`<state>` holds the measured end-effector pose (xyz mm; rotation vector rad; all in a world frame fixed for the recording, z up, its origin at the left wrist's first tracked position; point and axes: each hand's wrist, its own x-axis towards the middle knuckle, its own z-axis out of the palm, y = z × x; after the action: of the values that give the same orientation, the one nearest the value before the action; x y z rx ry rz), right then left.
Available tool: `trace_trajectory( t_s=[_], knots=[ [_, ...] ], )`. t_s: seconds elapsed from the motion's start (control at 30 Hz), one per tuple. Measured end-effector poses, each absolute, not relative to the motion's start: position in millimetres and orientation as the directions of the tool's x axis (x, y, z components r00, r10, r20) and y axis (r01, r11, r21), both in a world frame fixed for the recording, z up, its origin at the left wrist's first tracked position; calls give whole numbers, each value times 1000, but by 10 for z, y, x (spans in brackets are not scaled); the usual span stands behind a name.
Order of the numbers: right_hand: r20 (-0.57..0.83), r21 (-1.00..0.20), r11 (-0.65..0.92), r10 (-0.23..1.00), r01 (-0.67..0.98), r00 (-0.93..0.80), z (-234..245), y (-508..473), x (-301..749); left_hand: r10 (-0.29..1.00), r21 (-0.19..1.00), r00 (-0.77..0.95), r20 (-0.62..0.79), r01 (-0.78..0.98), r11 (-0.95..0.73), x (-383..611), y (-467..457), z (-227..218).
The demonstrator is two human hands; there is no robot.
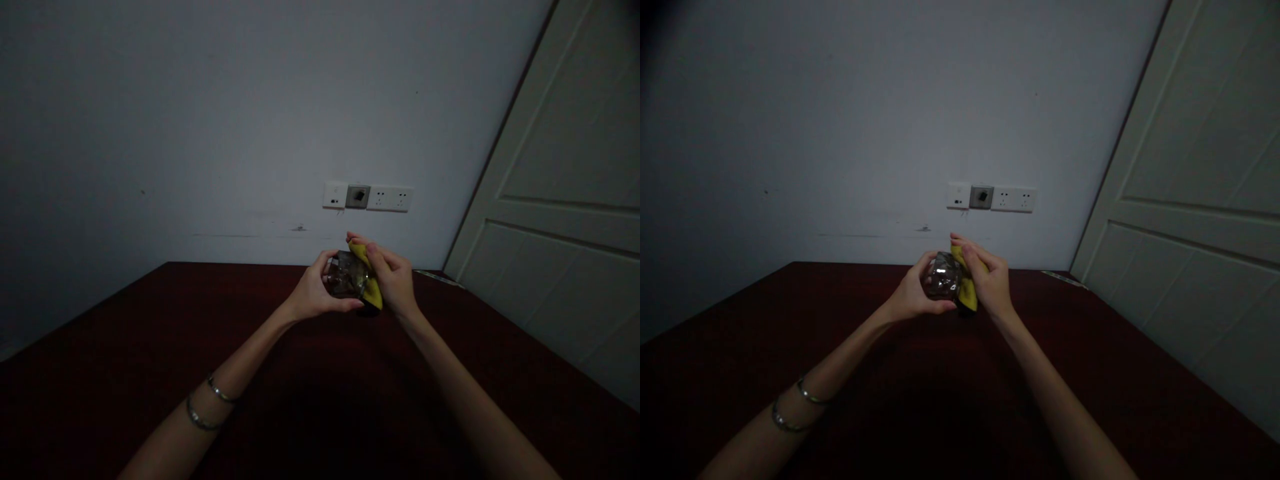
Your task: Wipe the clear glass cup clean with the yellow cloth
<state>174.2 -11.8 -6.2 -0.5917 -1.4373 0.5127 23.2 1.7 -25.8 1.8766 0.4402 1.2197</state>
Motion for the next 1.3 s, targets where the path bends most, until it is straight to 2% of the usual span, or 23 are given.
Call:
trace_trajectory(
  t_s=[0.13,0.27,0.33,0.4,0.53,0.6,0.67,0.77,0.87,0.93,1.0,1.17,1.23,1.3],
  knots=[
    [814,-580,810,572,90,100,-70,-179,1699,688,810,450,569,-161,-565,248,39,-282],
    [912,-389,888,409,246,-33,-62,-303,1658,692,801,412,593,-211,-561,250,58,-300],
    [920,-361,898,388,253,-62,-66,-306,1658,685,791,406,605,-203,-577,242,63,-302],
    [898,-428,880,440,204,-17,-77,-258,1669,668,777,423,613,-166,-607,232,64,-301],
    [779,-627,776,623,75,70,-92,-120,1717,623,748,485,614,-105,-656,221,55,-301],
    [759,-650,754,649,91,40,-80,-97,1747,616,747,508,602,-85,-659,221,50,-299],
    [795,-593,785,606,179,-25,-55,-124,1776,610,728,513,604,-45,-684,220,47,-297],
    [856,-400,855,477,331,-198,-8,-220,1817,594,673,509,622,39,-739,221,46,-302],
    [836,-234,892,388,387,-388,32,-301,1851,627,675,502,595,111,-730,228,40,-313],
    [821,-200,898,372,391,-434,51,-316,1872,642,682,500,581,130,-719,235,31,-314],
    [828,-234,891,393,389,-401,67,-299,1894,614,669,513,600,100,-737,242,16,-303],
    [812,-488,830,545,269,-209,85,-220,1909,566,642,487,666,13,-766,255,-30,-268],
    [815,-513,828,553,228,-175,84,-226,1891,569,647,479,668,2,-762,259,-39,-269],
    [840,-470,849,514,241,-171,84,-261,1869,576,660,475,666,-15,-751,268,-39,-281]
  ],
)
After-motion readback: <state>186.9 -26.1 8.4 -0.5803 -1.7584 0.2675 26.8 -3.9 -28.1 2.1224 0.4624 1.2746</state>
